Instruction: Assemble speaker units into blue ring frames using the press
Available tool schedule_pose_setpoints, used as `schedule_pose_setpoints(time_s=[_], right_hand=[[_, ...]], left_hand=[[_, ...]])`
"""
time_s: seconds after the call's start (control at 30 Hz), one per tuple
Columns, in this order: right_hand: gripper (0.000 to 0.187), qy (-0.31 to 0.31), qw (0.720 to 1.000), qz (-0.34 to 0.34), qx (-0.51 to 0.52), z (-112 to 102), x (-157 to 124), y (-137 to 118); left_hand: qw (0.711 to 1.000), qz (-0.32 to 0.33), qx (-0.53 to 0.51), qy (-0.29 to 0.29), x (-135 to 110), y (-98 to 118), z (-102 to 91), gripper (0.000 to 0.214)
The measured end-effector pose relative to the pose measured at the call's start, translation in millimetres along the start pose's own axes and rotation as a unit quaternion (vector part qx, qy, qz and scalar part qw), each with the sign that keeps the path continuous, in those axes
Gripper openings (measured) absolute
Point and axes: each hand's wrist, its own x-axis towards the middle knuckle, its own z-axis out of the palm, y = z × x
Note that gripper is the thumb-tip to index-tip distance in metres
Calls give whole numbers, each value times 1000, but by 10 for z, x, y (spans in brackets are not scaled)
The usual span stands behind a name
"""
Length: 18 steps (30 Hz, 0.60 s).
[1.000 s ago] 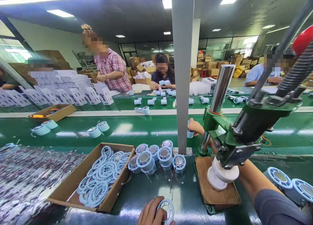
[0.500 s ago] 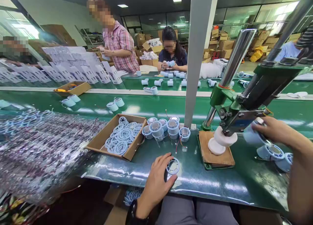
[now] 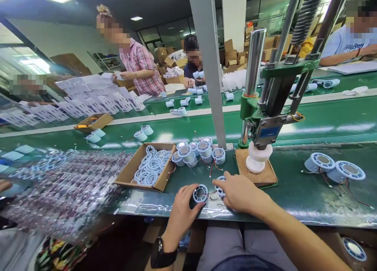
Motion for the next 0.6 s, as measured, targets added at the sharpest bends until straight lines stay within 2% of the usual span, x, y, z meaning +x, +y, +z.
schedule_pose_setpoints(time_s=[0.1,0.17,0.23,0.3,0.37,0.43,0.5,0.6], right_hand=[[62,28,999,24,-1,78,102,-33],[71,57,998,41,3,228,14,-18],[74,120,991,54,34,452,-147,0],[67,215,970,57,97,717,-329,24],[53,314,934,36,164,965,-490,62],[45,387,898,-1,209,1147,-609,108],[50,421,877,-16,232,1250,-682,145],[63,417,873,39,248,1318,-718,152]], left_hand=[[1000,-10,7,17,-55,-56,-52,46],[999,-25,4,36,-59,-80,-43,44],[996,-53,-1,66,-51,-100,-38,39],[990,-93,-6,107,-62,-99,-63,42],[975,-136,-29,173,-118,-45,-112,49],[962,-151,-70,217,-220,83,-151,52],[968,-118,-102,196,-333,281,-141,53],[991,-23,-104,83,-398,636,-12,59]])
